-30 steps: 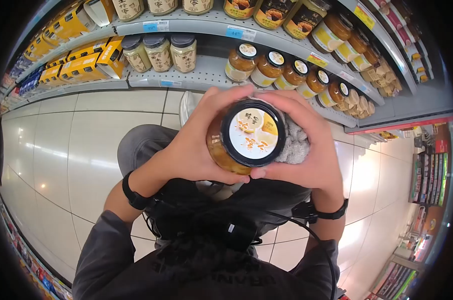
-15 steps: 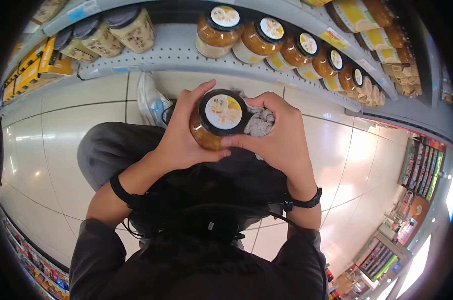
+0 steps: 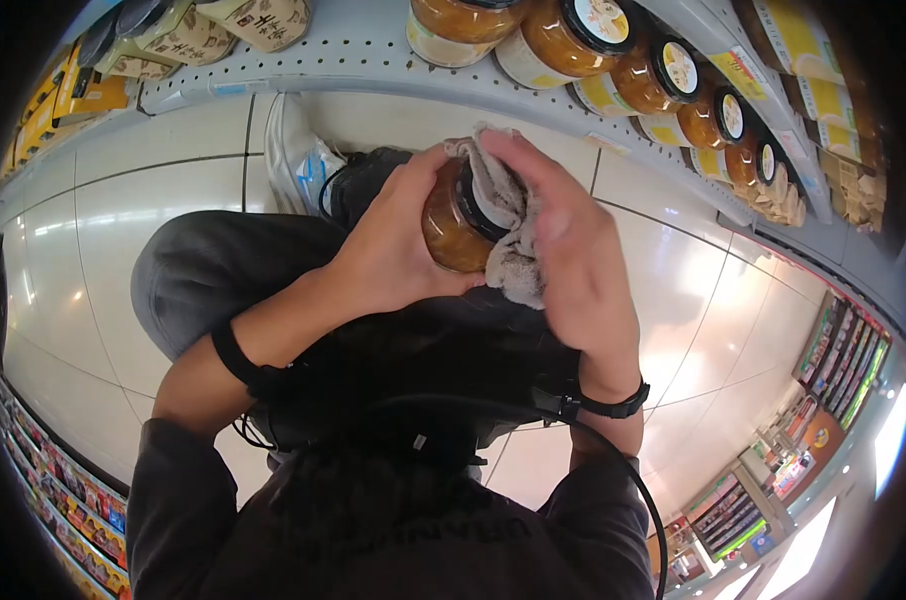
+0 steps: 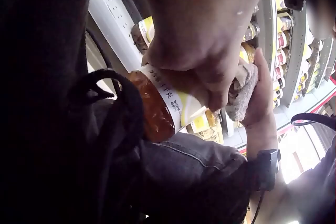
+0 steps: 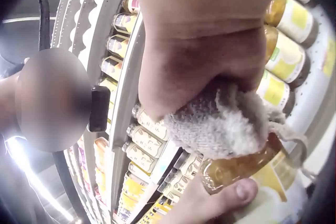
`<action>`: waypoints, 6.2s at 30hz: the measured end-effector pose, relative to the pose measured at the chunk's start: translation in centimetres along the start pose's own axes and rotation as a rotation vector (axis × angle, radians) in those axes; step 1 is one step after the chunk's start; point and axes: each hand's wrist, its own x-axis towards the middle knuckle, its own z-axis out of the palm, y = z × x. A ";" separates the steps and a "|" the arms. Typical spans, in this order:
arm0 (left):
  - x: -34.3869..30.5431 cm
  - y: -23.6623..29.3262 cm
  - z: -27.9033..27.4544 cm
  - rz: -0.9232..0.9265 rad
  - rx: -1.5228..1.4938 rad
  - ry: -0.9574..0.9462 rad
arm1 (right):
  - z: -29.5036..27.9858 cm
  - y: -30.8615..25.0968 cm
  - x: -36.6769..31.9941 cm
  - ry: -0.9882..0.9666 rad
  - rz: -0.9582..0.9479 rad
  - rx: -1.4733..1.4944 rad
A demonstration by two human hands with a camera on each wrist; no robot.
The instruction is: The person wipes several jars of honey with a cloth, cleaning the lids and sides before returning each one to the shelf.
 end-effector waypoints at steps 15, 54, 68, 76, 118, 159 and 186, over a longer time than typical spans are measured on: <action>2.4 0.6 -1.4 -0.137 -0.034 -0.176 | 0.2 0.9 1.5 0.125 -0.212 -0.394; 1.3 1.8 -0.8 -0.137 0.024 -0.096 | -0.1 -1.3 2.4 0.038 -0.046 -0.770; 0.5 1.4 -0.7 -0.084 -0.067 -0.021 | 0.4 -1.4 2.8 0.001 -0.042 -0.800; 0.6 1.2 -0.3 -0.062 -0.108 -0.053 | -0.3 -3.5 -0.5 -0.079 0.005 -0.832; 0.4 1.0 0.1 -0.002 0.063 -0.070 | 0.8 -3.7 -1.3 -0.077 0.034 -0.852; -0.4 2.2 0.6 -0.121 0.081 -0.210 | 0.3 -3.0 0.4 -0.074 0.114 -0.789; 2.2 0.9 -1.8 -0.330 -0.183 -0.194 | 0.0 -1.2 0.1 0.174 -0.164 -0.561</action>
